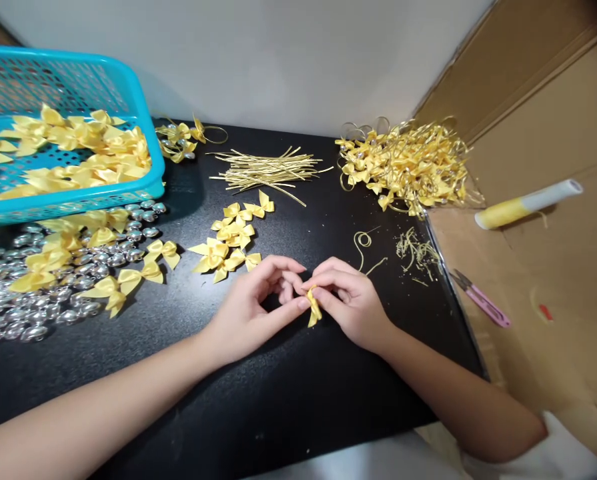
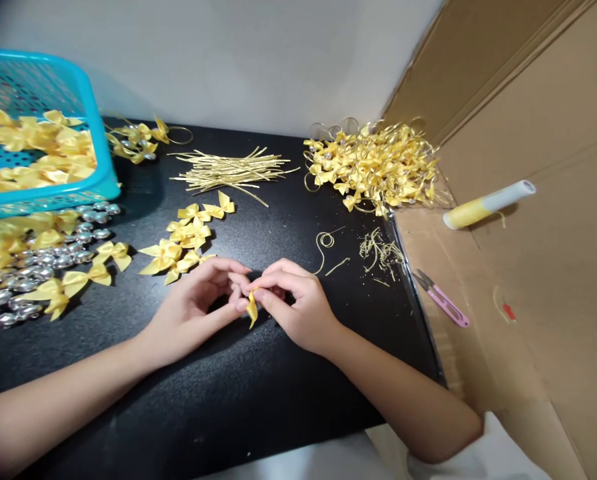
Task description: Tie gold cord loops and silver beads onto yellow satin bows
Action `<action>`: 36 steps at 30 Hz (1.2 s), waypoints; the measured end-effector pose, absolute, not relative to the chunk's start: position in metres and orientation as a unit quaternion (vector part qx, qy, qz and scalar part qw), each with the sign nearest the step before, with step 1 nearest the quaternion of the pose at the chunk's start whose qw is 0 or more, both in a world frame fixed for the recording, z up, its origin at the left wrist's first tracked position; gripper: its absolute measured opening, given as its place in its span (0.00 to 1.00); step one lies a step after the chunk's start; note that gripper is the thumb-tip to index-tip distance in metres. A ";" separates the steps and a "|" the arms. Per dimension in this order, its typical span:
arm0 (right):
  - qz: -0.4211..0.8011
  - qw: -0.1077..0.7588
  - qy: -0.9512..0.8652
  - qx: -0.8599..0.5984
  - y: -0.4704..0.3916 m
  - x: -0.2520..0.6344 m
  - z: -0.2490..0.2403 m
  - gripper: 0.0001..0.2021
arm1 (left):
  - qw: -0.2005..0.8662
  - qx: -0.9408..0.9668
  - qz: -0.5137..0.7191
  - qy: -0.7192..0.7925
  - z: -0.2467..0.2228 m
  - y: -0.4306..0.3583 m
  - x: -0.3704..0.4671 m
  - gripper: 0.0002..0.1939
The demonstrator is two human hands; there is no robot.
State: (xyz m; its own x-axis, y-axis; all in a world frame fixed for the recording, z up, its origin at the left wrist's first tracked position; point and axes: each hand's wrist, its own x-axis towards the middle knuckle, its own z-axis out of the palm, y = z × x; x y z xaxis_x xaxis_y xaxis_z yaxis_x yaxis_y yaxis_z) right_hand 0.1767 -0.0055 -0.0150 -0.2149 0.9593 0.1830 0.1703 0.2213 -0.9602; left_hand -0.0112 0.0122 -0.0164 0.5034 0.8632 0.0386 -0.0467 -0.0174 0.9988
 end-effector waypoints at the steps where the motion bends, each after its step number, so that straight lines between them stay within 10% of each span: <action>1: 0.419 0.450 -0.656 -0.438 -0.006 0.176 -0.016 0.06 | 0.613 0.612 0.366 0.340 -0.016 0.012 -0.010 0.15; 27: 0.460 0.420 -0.648 -0.440 -0.007 0.185 -0.014 0.03 | 0.433 0.770 0.339 0.324 -0.010 0.015 -0.012 0.03; 36: 0.215 0.326 -0.830 -0.398 0.000 0.197 -0.008 0.04 | 0.353 0.823 0.300 0.329 -0.013 0.019 -0.016 0.02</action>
